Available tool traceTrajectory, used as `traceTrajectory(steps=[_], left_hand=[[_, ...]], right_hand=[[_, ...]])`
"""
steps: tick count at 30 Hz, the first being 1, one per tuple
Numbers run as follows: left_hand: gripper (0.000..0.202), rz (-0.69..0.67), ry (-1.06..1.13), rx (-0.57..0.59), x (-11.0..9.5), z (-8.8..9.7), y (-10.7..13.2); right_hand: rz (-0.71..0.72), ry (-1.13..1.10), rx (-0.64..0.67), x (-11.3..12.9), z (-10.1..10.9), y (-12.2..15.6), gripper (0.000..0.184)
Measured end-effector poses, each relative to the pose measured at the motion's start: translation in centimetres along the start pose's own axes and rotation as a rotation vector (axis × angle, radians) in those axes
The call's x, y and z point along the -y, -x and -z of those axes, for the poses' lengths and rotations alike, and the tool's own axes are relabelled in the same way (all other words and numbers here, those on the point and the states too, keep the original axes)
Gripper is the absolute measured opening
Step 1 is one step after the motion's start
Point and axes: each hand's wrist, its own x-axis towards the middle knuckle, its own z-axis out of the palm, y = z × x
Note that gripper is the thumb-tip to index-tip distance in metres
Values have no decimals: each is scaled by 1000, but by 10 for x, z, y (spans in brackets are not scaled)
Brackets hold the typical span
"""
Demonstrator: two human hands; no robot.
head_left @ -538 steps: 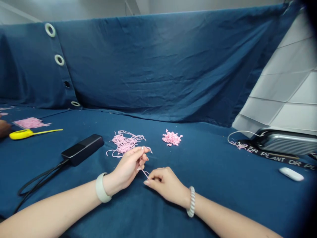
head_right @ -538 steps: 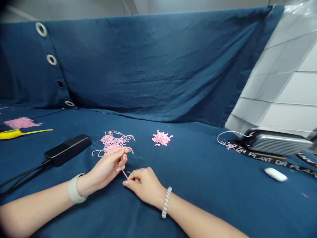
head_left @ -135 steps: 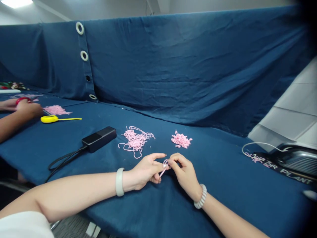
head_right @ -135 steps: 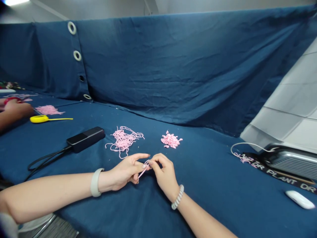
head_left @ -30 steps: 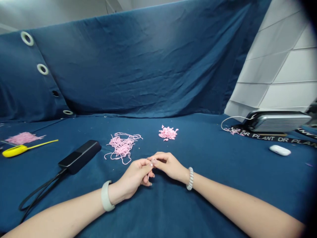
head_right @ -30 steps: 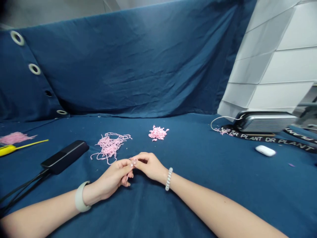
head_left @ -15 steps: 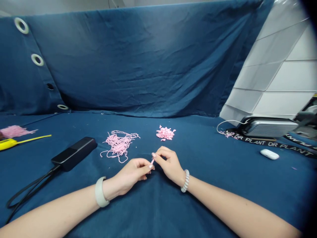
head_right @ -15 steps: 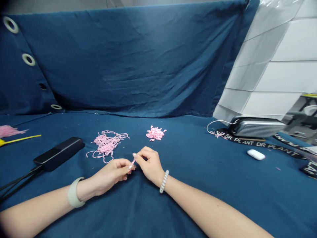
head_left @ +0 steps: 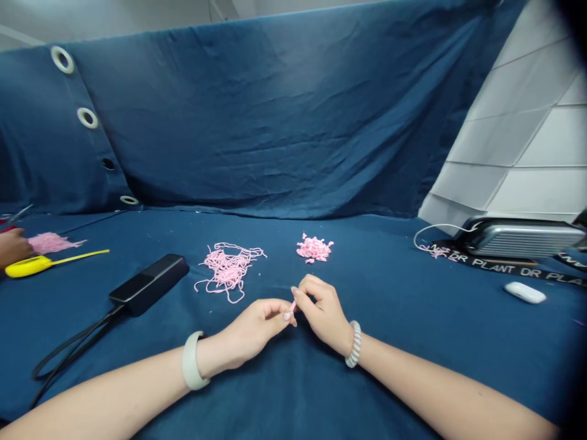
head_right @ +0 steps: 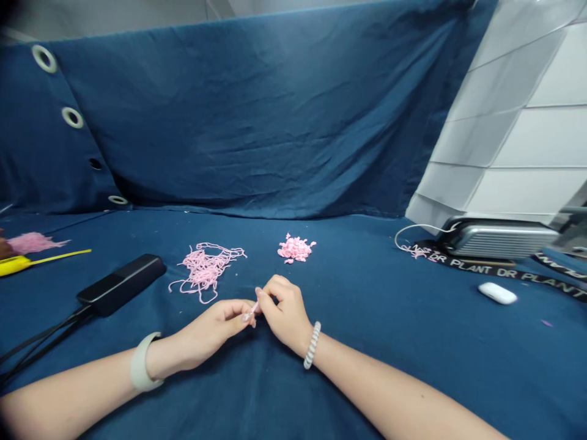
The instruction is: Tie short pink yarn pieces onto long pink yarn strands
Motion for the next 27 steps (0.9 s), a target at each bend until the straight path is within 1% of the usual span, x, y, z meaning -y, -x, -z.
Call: traceTrajectory(steps=[3,5,8,10,13,15,18,20,22,27], left_hand=[[22,74,57,-92,5,1,-3],[21,98,52,-153,7,1,-5],[21,80,13,-183,9,1,-7],[21,32,-58,-203,8,2,-6],[24,-76,-207,-258,5,3,-3],[25,-161,-269,-297,3,3,0],[23,-229,-243,-286,1,1,4],[22,-226,-167,-243,1,1,4],[22,-196,-85,-230,2,0,2],[20,-100,65,-290,10,3,-7]], right_hand=[[-40,-30,-52,-2,0,-1,34],[-75,-39,-84,-3,1,-2,34],[-129,-55,-120,-7,2,-4,34],[-169,-65,-119,-10,3,-6,34],[-221,-57,-59,-13,2,-8,34],[-221,-28,23,-13,1,-8,33],[-160,25,161,-11,-2,-5,30],[-121,38,209,-10,-3,-4,29],[-110,33,212,-8,-4,-2,28],[-132,19,203,-7,-4,-3,27]])
